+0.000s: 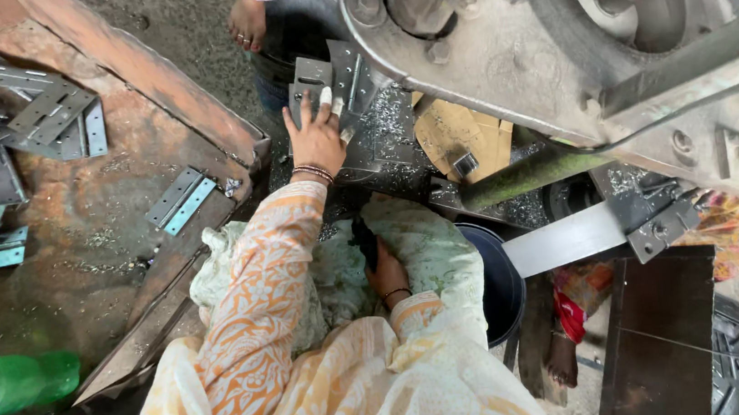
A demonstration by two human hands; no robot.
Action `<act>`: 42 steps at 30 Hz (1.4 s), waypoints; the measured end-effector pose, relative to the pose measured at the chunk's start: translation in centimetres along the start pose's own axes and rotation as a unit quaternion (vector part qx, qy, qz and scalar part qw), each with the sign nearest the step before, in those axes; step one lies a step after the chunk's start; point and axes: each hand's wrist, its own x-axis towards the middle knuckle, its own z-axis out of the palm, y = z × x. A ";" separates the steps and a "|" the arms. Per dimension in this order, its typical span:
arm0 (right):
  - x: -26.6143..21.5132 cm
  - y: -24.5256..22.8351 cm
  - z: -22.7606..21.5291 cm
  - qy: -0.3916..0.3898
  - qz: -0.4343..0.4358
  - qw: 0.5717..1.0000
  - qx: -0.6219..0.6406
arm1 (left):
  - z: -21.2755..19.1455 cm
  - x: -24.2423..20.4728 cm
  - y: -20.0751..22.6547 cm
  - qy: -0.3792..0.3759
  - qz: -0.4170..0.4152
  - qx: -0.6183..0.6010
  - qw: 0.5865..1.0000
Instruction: The person operates a manual press machine to shape metal pieces. They repeatedly place a metal piece into the press, activate the lever, and remove the finished piece, placing it on a nearby pile.
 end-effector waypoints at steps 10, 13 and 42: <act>0.3 -1.9 -7.7 -0.059 -0.020 0.997 -0.054 | -3.8 -6.9 -20.5 0.165 -0.196 -0.075 0.964; 0.6 -3.1 -9.8 -0.061 -0.048 0.995 -0.070 | -1.1 -12.1 -26.9 0.121 -0.325 -0.072 0.935; 0.1 -5.5 -10.6 -0.066 -0.031 0.995 -0.072 | 3.0 -17.3 -29.1 0.165 -0.355 -0.149 0.908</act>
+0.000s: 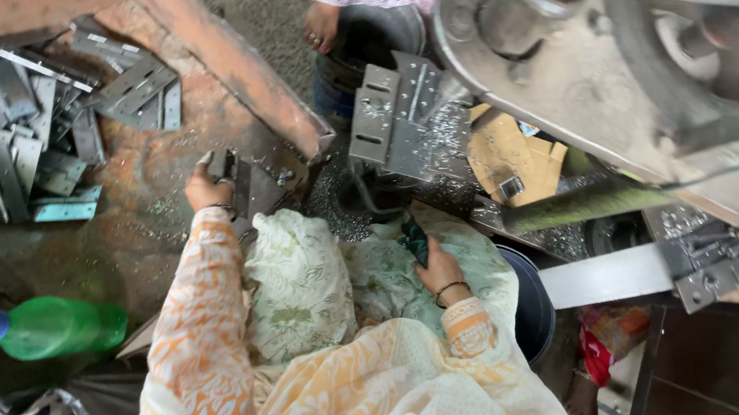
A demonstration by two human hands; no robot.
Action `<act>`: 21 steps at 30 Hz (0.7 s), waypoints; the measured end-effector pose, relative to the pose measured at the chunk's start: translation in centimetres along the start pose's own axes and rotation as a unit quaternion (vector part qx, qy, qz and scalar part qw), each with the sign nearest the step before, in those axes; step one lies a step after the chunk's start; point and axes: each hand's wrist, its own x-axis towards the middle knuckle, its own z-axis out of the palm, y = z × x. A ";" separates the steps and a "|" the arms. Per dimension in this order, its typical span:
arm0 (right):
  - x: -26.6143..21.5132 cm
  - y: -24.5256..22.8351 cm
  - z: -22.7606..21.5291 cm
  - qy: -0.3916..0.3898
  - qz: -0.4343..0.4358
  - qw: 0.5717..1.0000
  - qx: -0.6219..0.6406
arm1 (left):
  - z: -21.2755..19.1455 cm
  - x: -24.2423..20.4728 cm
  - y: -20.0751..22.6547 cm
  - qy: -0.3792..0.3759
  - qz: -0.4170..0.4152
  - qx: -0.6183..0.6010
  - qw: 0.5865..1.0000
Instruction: The person operates a manual press machine to shape metal pieces. They repeatedly place a metal piece into the press, activate the lever, and remove the finished piece, placing it on a nearby pile.
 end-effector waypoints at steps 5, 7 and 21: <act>0.7 0.5 1.1 -0.001 -0.012 1.000 0.001 | -5.1 1.2 10.0 0.008 0.030 -0.115 0.993; 0.7 0.4 1.2 0.000 -0.013 1.000 0.001 | -5.7 1.1 14.9 -0.029 0.034 -0.200 0.979; -0.3 -1.0 -0.1 -0.014 -0.011 1.000 0.017 | 8.1 -9.1 28.5 -0.214 0.303 0.053 0.927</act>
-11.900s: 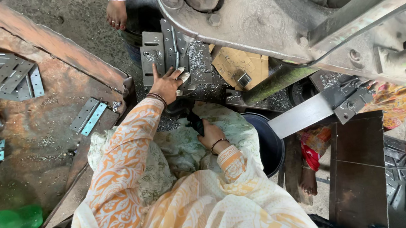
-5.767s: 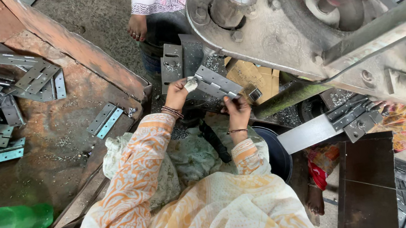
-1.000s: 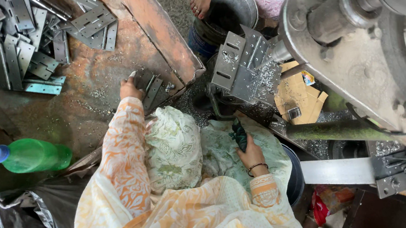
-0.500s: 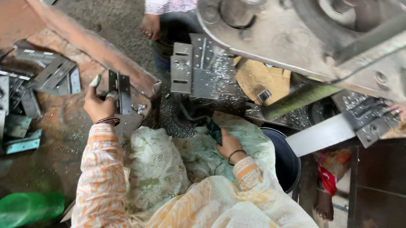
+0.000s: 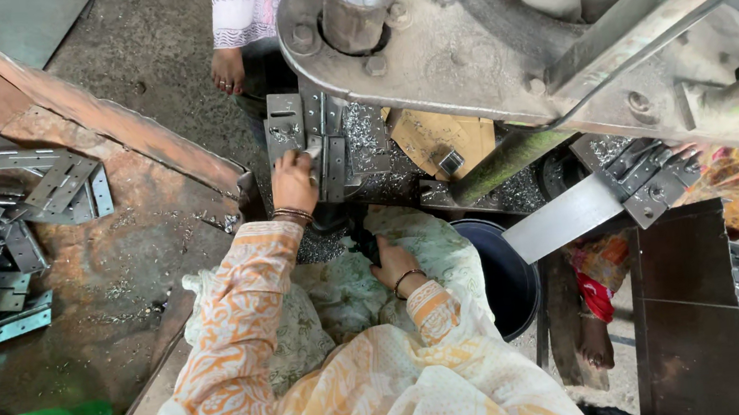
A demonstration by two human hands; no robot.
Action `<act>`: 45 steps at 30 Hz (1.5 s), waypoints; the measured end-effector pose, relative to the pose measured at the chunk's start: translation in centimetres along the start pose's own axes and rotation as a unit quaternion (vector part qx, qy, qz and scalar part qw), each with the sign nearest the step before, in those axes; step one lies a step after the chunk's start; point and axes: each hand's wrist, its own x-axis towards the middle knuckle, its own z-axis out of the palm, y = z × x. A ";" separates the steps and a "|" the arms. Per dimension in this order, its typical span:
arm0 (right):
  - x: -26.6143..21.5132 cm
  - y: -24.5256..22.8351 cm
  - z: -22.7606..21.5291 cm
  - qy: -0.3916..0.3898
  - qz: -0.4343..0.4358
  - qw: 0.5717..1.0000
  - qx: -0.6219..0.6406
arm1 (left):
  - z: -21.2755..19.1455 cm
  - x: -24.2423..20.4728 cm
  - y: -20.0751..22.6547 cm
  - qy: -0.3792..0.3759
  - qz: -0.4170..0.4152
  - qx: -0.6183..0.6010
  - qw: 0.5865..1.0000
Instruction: The person operates a manual press machine to shape metal pieces. They repeatedly place a metal piece into the press, activate the lever, and remove the finished piece, placing it on a nearby pile.
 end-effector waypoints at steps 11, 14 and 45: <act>-0.6 -1.3 -1.3 -0.034 0.028 0.999 -0.004 | -0.5 -3.9 3.6 -0.119 0.211 0.204 0.949; -0.4 -1.6 -1.9 -0.055 0.050 0.997 -0.006 | 0.5 -3.7 3.0 -0.114 0.196 0.184 0.956; 0.3 3.0 6.7 0.044 0.048 0.997 0.036 | 0.5 -1.6 1.9 -0.066 0.103 0.204 0.971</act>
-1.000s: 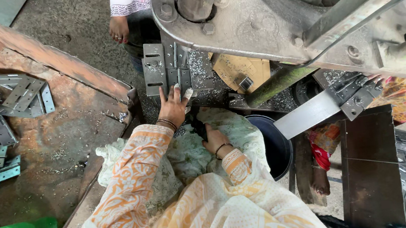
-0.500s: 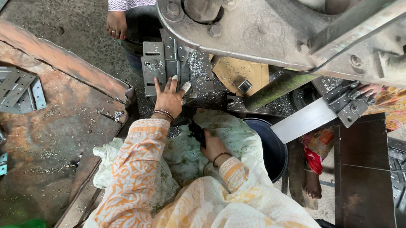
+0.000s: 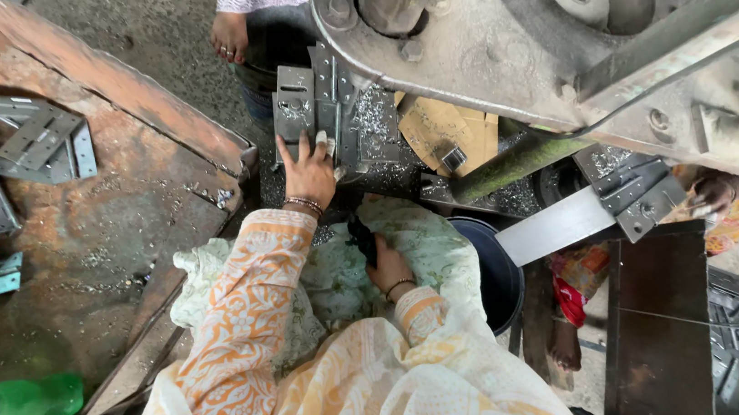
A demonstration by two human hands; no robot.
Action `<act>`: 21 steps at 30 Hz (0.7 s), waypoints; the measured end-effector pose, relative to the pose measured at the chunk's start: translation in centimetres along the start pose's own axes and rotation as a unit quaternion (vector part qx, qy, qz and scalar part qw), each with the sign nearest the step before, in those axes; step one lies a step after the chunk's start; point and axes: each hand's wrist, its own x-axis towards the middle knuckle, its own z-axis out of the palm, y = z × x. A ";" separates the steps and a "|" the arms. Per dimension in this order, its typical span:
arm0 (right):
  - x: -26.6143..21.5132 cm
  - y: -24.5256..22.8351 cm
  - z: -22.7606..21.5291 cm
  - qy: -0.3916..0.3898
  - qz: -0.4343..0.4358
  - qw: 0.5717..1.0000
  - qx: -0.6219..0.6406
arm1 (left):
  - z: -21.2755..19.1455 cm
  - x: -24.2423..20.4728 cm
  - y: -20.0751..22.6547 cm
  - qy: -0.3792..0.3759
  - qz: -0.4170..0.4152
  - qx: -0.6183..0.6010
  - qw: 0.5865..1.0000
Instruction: The person operates a manual press machine to shape metal pieces. They repeatedly place a metal piece into the press, activate the lever, and remove the finished piece, placing it on a nearby pile.
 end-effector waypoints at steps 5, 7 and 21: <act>0.6 -1.5 -4.9 -0.025 -0.035 0.998 -0.052 | -0.2 1.4 0.8 -0.038 -0.039 0.036 0.998; 0.7 -1.6 -5.1 -0.031 -0.023 0.997 -0.060 | -0.6 2.5 0.9 -0.047 -0.055 0.054 0.996; 1.1 2.5 4.5 0.015 -0.002 1.000 -0.004 | -0.3 3.0 0.5 -0.058 -0.047 0.022 0.997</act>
